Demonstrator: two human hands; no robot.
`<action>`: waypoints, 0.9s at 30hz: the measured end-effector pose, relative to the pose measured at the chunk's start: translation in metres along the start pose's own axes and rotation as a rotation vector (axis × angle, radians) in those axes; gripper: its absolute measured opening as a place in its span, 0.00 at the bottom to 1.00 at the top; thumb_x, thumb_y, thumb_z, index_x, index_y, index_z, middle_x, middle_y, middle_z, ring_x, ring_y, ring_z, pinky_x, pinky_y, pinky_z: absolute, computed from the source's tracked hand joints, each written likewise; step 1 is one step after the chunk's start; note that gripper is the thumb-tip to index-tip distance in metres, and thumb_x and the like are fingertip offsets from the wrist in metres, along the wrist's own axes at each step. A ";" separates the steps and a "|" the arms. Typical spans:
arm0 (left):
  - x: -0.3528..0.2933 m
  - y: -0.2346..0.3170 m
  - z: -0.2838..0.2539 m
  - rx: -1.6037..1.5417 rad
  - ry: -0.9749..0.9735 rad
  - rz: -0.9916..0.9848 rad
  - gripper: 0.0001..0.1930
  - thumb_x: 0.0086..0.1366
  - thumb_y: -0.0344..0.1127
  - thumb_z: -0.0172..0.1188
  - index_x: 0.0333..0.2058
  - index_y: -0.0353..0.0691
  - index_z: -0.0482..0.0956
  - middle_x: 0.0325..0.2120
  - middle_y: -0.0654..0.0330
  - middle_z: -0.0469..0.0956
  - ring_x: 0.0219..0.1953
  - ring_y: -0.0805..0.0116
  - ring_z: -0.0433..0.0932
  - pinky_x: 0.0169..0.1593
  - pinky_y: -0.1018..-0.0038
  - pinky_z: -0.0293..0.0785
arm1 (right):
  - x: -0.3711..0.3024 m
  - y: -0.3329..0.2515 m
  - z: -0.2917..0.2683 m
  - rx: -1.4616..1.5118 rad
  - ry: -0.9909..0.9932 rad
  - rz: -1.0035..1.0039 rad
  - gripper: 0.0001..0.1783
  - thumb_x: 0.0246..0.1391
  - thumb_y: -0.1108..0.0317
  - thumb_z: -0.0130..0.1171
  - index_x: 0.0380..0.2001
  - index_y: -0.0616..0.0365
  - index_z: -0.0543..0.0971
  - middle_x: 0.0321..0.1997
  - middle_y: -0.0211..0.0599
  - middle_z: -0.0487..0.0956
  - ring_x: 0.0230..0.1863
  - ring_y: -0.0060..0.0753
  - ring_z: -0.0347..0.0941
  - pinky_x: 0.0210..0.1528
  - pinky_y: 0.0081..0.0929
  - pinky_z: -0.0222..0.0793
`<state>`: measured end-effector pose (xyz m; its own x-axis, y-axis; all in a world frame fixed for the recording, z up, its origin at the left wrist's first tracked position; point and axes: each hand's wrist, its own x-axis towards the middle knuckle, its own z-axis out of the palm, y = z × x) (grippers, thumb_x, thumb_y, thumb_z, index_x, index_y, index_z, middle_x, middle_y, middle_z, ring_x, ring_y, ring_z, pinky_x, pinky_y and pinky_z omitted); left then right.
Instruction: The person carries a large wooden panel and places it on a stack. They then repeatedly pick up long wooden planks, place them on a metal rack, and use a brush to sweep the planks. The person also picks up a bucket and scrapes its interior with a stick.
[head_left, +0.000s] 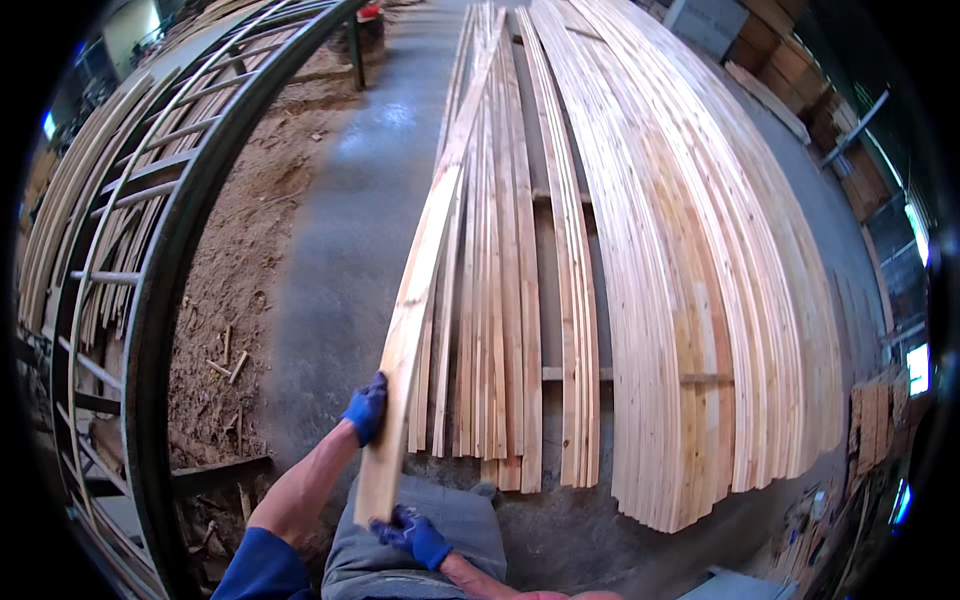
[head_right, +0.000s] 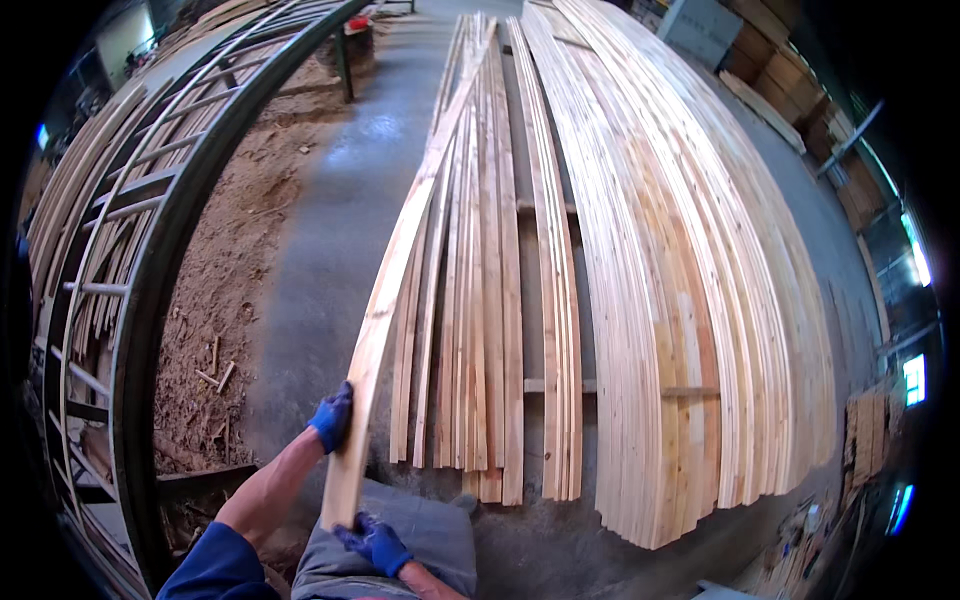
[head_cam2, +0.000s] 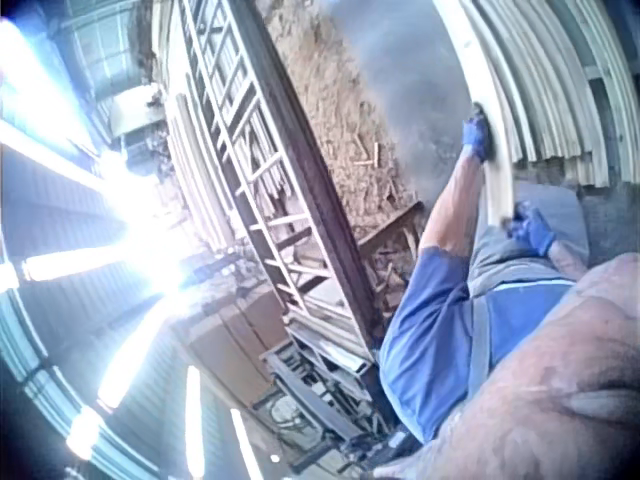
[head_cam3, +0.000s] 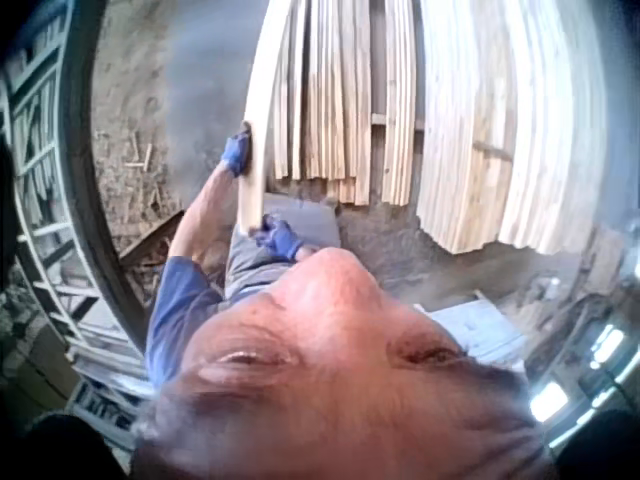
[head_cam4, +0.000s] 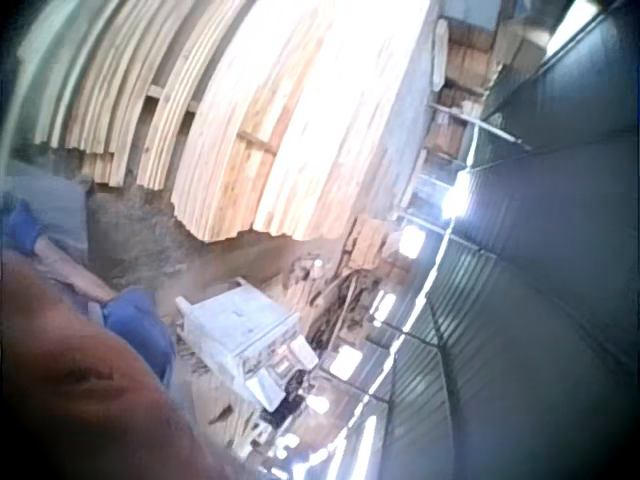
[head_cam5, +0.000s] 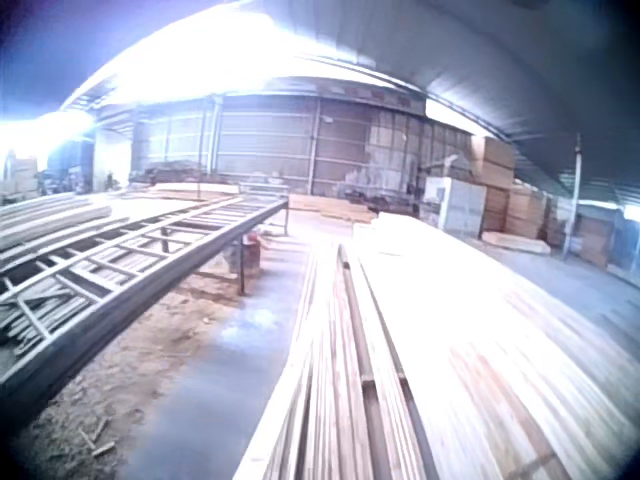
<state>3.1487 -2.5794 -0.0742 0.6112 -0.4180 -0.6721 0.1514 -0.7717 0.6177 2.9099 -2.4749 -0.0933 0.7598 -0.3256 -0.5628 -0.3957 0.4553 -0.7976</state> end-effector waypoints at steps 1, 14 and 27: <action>0.000 -0.033 -0.029 -0.044 0.019 -0.032 0.38 0.65 0.65 0.40 0.38 0.29 0.80 0.32 0.52 0.80 0.38 0.69 0.74 0.44 0.66 0.71 | -0.010 -0.032 0.004 0.020 -0.183 -0.097 0.19 0.55 0.62 0.61 0.46 0.63 0.76 0.40 0.40 0.79 0.38 0.24 0.76 0.39 0.24 0.72; -0.300 -0.377 -0.316 0.488 -0.137 -0.117 0.17 0.67 0.41 0.43 0.46 0.35 0.70 0.32 0.41 0.76 0.29 0.47 0.77 0.33 0.60 0.74 | 0.312 -0.214 0.066 0.633 -0.120 0.155 0.40 0.45 0.33 0.59 0.48 0.57 0.71 0.41 0.39 0.75 0.43 0.43 0.74 0.43 0.44 0.74; -0.189 -0.214 -0.337 0.480 0.094 -0.025 0.27 0.51 0.49 0.60 0.50 0.49 0.73 0.38 0.44 0.78 0.40 0.46 0.78 0.44 0.57 0.74 | 0.339 -0.157 0.220 0.229 -0.082 0.180 0.16 0.51 0.50 0.62 0.33 0.49 0.76 0.24 0.31 0.75 0.27 0.33 0.74 0.30 0.36 0.74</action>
<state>3.2626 -2.1734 0.0584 0.6831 -0.3686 -0.6305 -0.1950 -0.9240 0.3289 3.3434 -2.4744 -0.1108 0.7305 -0.1591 -0.6642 -0.4084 0.6777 -0.6115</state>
